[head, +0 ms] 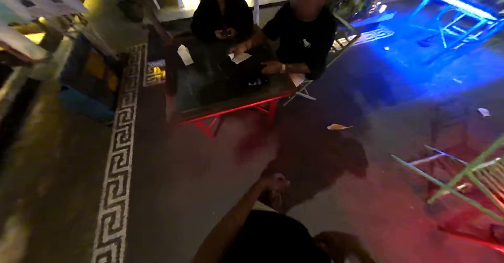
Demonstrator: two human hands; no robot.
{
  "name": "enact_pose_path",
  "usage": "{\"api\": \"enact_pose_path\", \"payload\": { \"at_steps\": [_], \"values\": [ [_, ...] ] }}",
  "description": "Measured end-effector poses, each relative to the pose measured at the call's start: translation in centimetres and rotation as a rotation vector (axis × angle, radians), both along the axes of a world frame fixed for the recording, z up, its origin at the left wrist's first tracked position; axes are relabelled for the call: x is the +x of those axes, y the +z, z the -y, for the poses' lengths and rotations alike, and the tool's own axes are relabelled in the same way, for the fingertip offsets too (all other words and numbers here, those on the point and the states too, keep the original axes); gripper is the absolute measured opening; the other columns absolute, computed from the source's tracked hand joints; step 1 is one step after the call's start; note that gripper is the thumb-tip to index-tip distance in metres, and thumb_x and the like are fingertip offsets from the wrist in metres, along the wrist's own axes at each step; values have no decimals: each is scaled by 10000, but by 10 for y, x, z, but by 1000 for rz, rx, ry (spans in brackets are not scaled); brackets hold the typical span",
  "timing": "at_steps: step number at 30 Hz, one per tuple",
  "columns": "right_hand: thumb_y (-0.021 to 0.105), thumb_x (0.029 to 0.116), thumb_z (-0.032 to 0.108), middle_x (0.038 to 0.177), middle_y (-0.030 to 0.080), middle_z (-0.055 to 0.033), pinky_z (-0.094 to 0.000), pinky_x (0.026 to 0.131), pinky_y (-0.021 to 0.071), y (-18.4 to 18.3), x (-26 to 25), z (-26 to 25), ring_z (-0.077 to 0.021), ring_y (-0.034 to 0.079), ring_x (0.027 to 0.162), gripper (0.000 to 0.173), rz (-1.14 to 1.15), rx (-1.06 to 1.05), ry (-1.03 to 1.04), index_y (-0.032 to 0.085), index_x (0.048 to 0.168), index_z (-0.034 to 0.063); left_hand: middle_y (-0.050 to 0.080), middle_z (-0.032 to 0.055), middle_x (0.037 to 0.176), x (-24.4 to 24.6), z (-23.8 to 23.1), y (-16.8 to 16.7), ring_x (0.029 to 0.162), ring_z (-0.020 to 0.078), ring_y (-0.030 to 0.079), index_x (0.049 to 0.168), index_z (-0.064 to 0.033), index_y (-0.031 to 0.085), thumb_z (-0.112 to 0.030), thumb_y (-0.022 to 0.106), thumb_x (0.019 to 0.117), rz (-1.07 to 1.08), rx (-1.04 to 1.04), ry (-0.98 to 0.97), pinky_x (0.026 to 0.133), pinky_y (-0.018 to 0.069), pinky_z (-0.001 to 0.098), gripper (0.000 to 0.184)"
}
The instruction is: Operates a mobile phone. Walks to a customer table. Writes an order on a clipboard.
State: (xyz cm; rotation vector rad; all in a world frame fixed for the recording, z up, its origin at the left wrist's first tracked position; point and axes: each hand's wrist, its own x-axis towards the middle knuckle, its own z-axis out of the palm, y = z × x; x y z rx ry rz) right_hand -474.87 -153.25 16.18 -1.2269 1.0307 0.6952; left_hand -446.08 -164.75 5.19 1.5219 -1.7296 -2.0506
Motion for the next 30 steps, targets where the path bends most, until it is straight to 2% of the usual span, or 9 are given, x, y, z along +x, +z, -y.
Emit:
{"api": "enact_pose_path", "payload": {
  "at_steps": [4,6,12,16,19,22,24,28,30],
  "values": [
    [589,1016,299,1271,667,-247,-707,985,463,-59,41,61,-447,628,1188,380,-214,-171,246,670,1281,38,696,162,1171,33,63,-36,1020,266,701,1344,-64,609,-425,577,1033,79,91,363,932,571,471,478],
    [570,1029,290,1352,621,-258,-678,1045,436,-56,72,96,-445,573,1281,411,-278,-158,256,642,1303,-8,703,150,1137,53,84,-48,984,245,700,1321,-60,625,-397,587,1031,62,81,515,904,576,453,446],
    [450,1040,523,1246,678,-233,-655,981,494,-68,80,214,-411,641,1186,584,-382,-135,123,693,1208,20,699,154,1174,135,169,-40,1005,231,705,1378,-43,572,-364,576,1044,-55,86,945,879,591,417,463],
    [549,1021,388,1144,714,-231,-678,953,496,-57,102,315,-421,667,1112,415,-247,-251,193,743,1112,32,658,150,1293,203,277,-55,1102,224,680,1436,-43,520,-331,522,1072,-300,12,1255,928,582,394,464],
    [557,1039,324,1176,719,-176,-567,999,531,-48,136,398,-330,691,1098,358,-129,-342,17,717,1234,71,579,133,1412,244,375,-49,1207,225,631,1501,-64,428,-370,436,1097,-591,22,1440,999,544,383,507],
    [523,1067,369,1215,717,-82,-463,928,587,-39,186,464,-219,712,1038,363,-48,-392,-128,676,1334,175,527,138,1470,269,471,-55,1276,271,579,1509,-99,434,-423,541,1048,-680,70,1581,1026,520,445,573],
    [520,1071,344,1215,715,-79,-439,914,603,-36,216,500,-205,717,1029,368,-4,-397,-180,649,1363,160,467,131,1539,276,525,-71,1363,287,514,1523,-117,409,-446,617,1003,-725,134,1695,1068,489,480,649],
    [519,1077,276,1196,710,-150,-415,943,584,-18,282,568,-231,714,1036,394,29,-437,-118,607,1369,26,427,220,1533,280,586,-61,1348,340,508,1545,-30,324,-332,676,990,-722,289,2053,1059,499,493,723],
    [548,1059,321,1186,716,-114,-398,968,563,-6,322,608,-190,699,1051,398,44,-567,-4,634,1354,69,433,240,1510,284,597,-65,1305,352,538,1551,-21,278,-300,663,1004,-696,319,2116,1023,525,488,725]
  ]
}}
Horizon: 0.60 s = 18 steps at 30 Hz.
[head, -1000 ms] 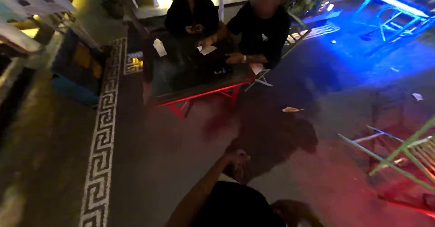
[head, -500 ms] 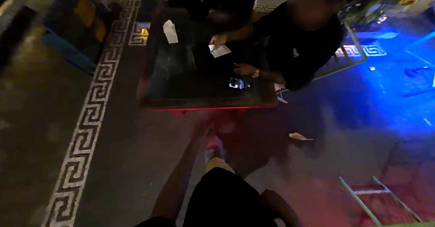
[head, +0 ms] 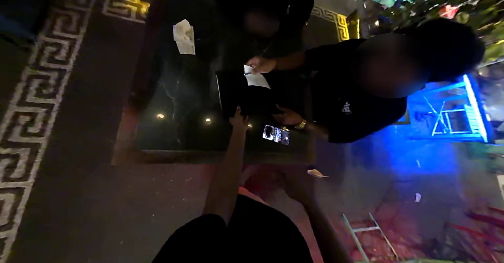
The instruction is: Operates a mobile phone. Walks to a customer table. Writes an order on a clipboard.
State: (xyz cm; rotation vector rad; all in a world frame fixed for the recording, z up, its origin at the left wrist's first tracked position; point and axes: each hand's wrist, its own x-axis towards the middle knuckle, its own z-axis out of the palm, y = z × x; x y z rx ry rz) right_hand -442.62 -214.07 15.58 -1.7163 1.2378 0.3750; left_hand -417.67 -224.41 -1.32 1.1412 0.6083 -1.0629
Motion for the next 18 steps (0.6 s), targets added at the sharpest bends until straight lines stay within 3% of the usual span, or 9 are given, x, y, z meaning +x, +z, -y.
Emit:
{"api": "enact_pose_path", "payload": {
  "at_steps": [2,4,6,9,11,13,16,18],
  "values": [
    [545,1062,289,1276,690,-98,-370,1015,548,-15,28,39,-162,675,1132,397,143,-79,-46,610,1396,86,471,238,1484,4,1,-13,1269,354,571,1545,-27,307,-316,684,988,42,3,-4,997,546,493,732],
    [576,1040,227,1218,702,-122,-362,919,597,-38,59,73,-174,704,1036,360,290,-200,-166,637,1350,54,513,223,1445,9,-9,-22,1234,342,596,1533,-50,335,-323,701,977,78,5,19,977,559,492,720],
    [634,1007,212,1185,712,-127,-373,895,605,-48,91,110,-188,708,1011,336,319,-436,-160,667,1299,49,559,209,1395,17,-21,-25,1189,324,621,1512,-65,382,-367,687,981,103,19,62,958,561,485,682],
    [731,940,286,1348,605,-176,-507,977,553,-46,136,150,-320,624,1192,506,213,-743,-29,590,1388,99,563,159,1424,32,-50,-24,1271,288,579,1473,-72,459,-542,574,1001,117,-41,111,1042,510,492,675],
    [777,900,353,1451,527,-198,-599,1052,477,-51,158,167,-393,524,1330,657,169,-874,44,523,1470,148,568,78,1459,39,-66,-26,1332,246,551,1478,-155,491,-692,486,967,127,-151,164,1092,482,507,741],
    [802,878,338,1478,500,-206,-646,1020,461,-64,174,181,-422,502,1338,742,161,-946,84,471,1520,172,563,57,1467,42,-74,-21,1345,246,539,1490,-205,480,-762,418,946,130,-176,219,1090,473,534,781],
    [780,888,330,1440,568,-191,-632,963,500,-71,198,200,-403,585,1266,767,134,-992,34,442,1554,154,557,57,1467,40,-79,-11,1332,250,540,1522,-235,426,-741,321,984,150,-235,220,1063,480,548,746],
    [736,930,331,1391,616,-194,-604,918,551,-67,206,204,-393,655,1177,706,90,-965,-27,452,1552,152,557,94,1449,37,-80,-13,1298,262,565,1538,-184,370,-581,422,1044,160,-239,204,1051,497,537,635]
  ]
}}
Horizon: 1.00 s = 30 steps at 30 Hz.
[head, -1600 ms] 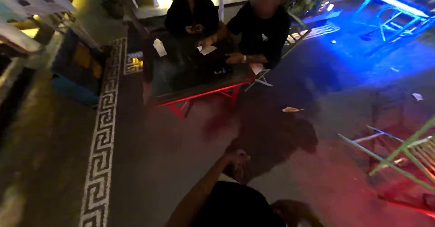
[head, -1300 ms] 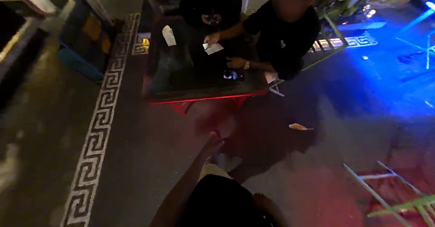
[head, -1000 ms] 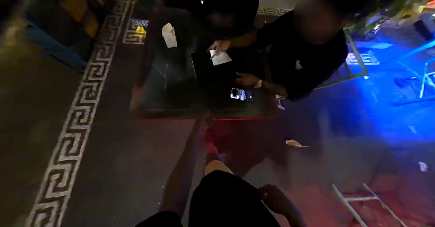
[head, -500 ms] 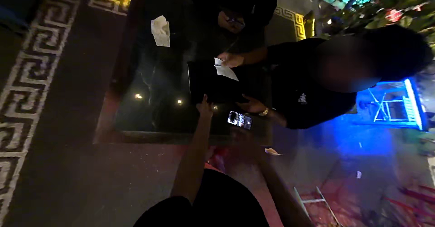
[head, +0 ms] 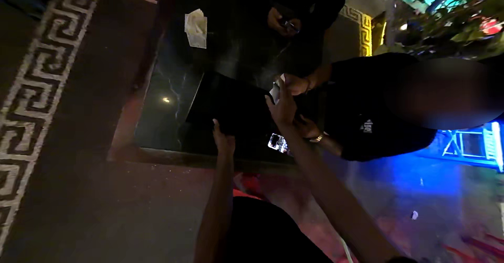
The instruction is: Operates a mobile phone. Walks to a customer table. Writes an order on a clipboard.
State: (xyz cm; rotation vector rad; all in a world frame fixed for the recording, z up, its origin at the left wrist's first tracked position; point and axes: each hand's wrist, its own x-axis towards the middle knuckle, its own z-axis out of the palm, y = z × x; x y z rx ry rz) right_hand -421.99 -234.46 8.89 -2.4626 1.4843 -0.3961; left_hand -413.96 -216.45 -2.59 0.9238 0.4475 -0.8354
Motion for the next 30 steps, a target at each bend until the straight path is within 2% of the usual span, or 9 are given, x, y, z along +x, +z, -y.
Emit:
{"api": "enact_pose_path", "payload": {
  "at_steps": [2,5,11,15,17,20,23,26,30],
  "values": [
    [666,970,224,1289,674,-186,-584,858,571,7,2,2,-386,693,1081,510,-24,18,-41,575,1469,164,534,126,1461,-4,1,0,1286,277,573,1577,-167,271,-410,586,1029,9,113,-35,1035,515,518,676],
    [569,1011,183,1240,704,-143,-554,834,566,15,-3,2,-344,701,1057,376,-76,19,-38,676,1371,198,450,172,1527,-6,1,7,1343,303,511,1604,-134,185,-405,702,960,-3,314,-100,1054,488,510,869],
    [685,924,83,1109,725,-197,-562,796,576,44,-16,-19,-367,716,950,362,58,-10,137,700,1286,71,497,135,1507,3,-13,47,1348,279,519,1576,-131,297,-580,595,972,64,307,-174,1080,474,519,810],
    [650,991,183,1037,703,-204,-550,741,592,65,-7,-61,-360,708,887,246,-12,90,335,707,1170,24,495,117,1517,-6,-43,77,1358,287,508,1572,-173,331,-714,540,930,98,356,-298,1076,461,562,866],
    [641,1003,215,1017,692,-200,-558,726,591,70,-1,-88,-368,700,872,226,-88,217,390,694,1108,22,600,97,1397,-13,-55,93,1250,239,599,1506,-159,423,-647,535,968,117,349,-288,1015,525,491,734],
    [773,894,190,989,683,-230,-586,677,584,74,13,-125,-419,694,859,317,-160,336,399,669,1139,17,676,94,1254,-22,-75,113,1118,200,670,1454,-124,476,-543,525,1018,122,266,-272,945,576,434,606],
    [802,879,335,917,667,-222,-585,628,573,74,15,-144,-417,685,804,441,-99,478,351,629,1150,34,694,89,1136,-29,-95,114,984,170,694,1428,-103,469,-507,490,1043,134,272,-313,839,605,390,558],
    [794,844,497,851,683,-170,-541,610,575,77,5,-147,-341,678,725,559,47,721,335,669,1154,49,676,118,1075,-32,-118,116,881,189,688,1438,-77,416,-276,718,960,116,298,-368,739,604,377,599],
    [708,948,154,885,721,-141,-477,672,599,109,4,-150,-270,697,742,254,36,841,443,725,1165,22,695,117,1016,-39,-130,147,846,205,699,1286,-29,531,36,811,793,123,226,-243,733,612,394,571]
  ]
}}
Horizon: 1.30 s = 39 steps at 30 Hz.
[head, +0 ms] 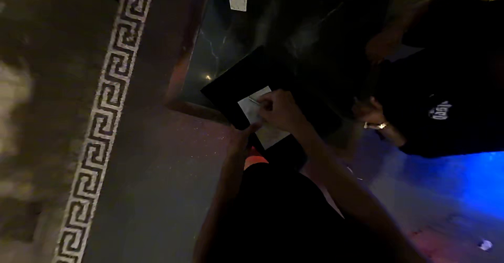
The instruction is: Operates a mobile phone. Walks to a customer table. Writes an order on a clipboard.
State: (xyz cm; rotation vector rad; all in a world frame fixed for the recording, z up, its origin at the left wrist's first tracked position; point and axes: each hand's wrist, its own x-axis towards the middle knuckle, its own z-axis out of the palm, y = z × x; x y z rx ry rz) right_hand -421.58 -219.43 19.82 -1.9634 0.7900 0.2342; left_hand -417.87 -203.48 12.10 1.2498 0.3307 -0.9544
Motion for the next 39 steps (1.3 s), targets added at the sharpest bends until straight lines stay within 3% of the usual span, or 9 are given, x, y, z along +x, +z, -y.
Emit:
{"api": "enact_pose_path", "payload": {
  "at_steps": [7,11,14,17,19,23,27,33,39],
  "values": [
    [665,1004,339,858,681,-144,-539,607,572,15,-55,-6,-314,674,711,268,49,-145,133,686,1052,76,726,98,962,-17,-23,50,818,184,723,1201,-16,571,40,712,882,103,53,16,728,627,370,353],
    [616,1018,211,735,699,-81,-345,421,580,43,-114,23,-187,660,501,153,219,237,53,678,1066,81,742,67,917,-31,-38,78,780,157,727,1155,-49,589,68,737,829,226,37,55,707,630,336,377],
    [595,980,157,712,692,-43,-272,436,573,46,-162,24,-141,652,501,67,619,496,-145,639,1010,116,751,47,904,-44,-44,101,772,135,726,1098,-77,635,37,739,828,325,28,25,704,626,324,312],
    [803,897,274,741,707,4,-246,467,582,26,-197,7,-107,658,522,192,865,621,-211,642,978,207,755,42,977,-61,-49,116,840,145,736,1147,-110,646,-14,750,849,408,-25,-55,750,633,345,330],
    [810,890,246,727,698,-1,-233,463,561,16,-215,-9,-97,642,517,193,912,652,-227,654,996,207,754,66,994,-74,-47,125,847,167,741,1172,-107,639,-21,755,845,427,-53,-78,749,638,368,356],
    [652,987,168,786,732,-32,-241,566,584,19,-245,-31,-108,676,625,128,1001,589,-184,731,1073,115,755,83,1002,-103,-41,137,841,184,747,1185,-106,635,1,742,845,460,-91,-105,741,643,381,372],
    [636,1021,169,900,775,-89,-332,672,660,17,-262,-42,-196,754,750,176,1153,477,-251,751,1104,65,760,56,1003,-132,-35,146,853,153,742,1174,-120,647,-13,747,852,490,-90,-121,749,639,352,354],
    [691,993,227,947,787,-33,-288,704,666,16,-281,-49,-140,767,816,172,1111,104,-386,754,1039,74,752,71,1031,-156,-35,150,876,168,740,1199,-112,636,-13,764,843,551,-151,-139,775,636,365,392],
    [785,896,104,944,785,-64,-259,650,648,18,-294,-50,-135,753,762,132,1152,82,-441,743,1000,34,757,86,1007,-172,-38,155,858,173,744,1167,-86,652,20,724,862,549,-167,-124,769,637,367,331]
  ]
}}
